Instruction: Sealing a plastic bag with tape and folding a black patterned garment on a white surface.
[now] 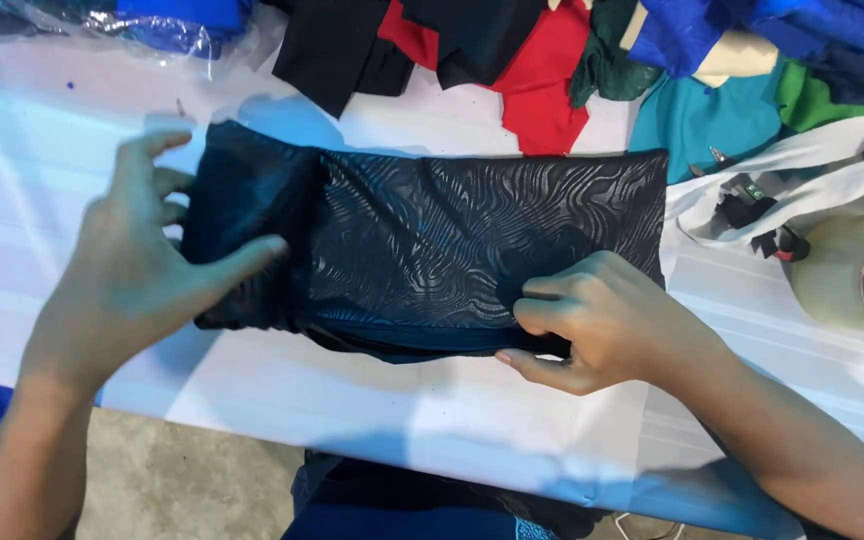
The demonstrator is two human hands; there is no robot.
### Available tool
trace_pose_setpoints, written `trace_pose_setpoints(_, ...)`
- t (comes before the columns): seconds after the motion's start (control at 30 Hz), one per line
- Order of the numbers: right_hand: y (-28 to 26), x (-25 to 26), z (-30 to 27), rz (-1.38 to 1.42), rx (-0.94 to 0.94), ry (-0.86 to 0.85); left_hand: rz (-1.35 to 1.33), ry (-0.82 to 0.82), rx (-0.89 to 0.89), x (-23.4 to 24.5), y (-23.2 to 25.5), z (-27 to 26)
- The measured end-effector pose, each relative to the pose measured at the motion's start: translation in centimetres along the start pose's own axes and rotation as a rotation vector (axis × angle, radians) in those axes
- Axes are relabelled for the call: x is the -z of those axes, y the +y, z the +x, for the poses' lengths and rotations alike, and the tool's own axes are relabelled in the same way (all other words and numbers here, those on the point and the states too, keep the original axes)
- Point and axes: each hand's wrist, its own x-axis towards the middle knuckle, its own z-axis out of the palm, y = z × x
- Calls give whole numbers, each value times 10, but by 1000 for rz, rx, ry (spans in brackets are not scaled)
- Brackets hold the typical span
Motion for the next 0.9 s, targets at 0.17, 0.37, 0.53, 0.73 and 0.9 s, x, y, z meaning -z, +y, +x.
trace_pose_setpoints(0.17,1,3,0,22,145,106,-131,106,-144,4,-18,18)
trace_pose_setpoints(0.37,0,15,15,-38,132,398,-52,218,-357,-2,-23,17)
trace_pose_setpoints(0.53,-2,17,22,-80,106,294,-11,231,-370,-1,-31,22)
trace_pose_setpoints(0.73,-1,9,25,-72,36,83,82,321,-518,3,-42,25)
trace_pose_setpoints(0.9,-1,9,25,-68,27,111,369,514,-613,-7,-35,9)
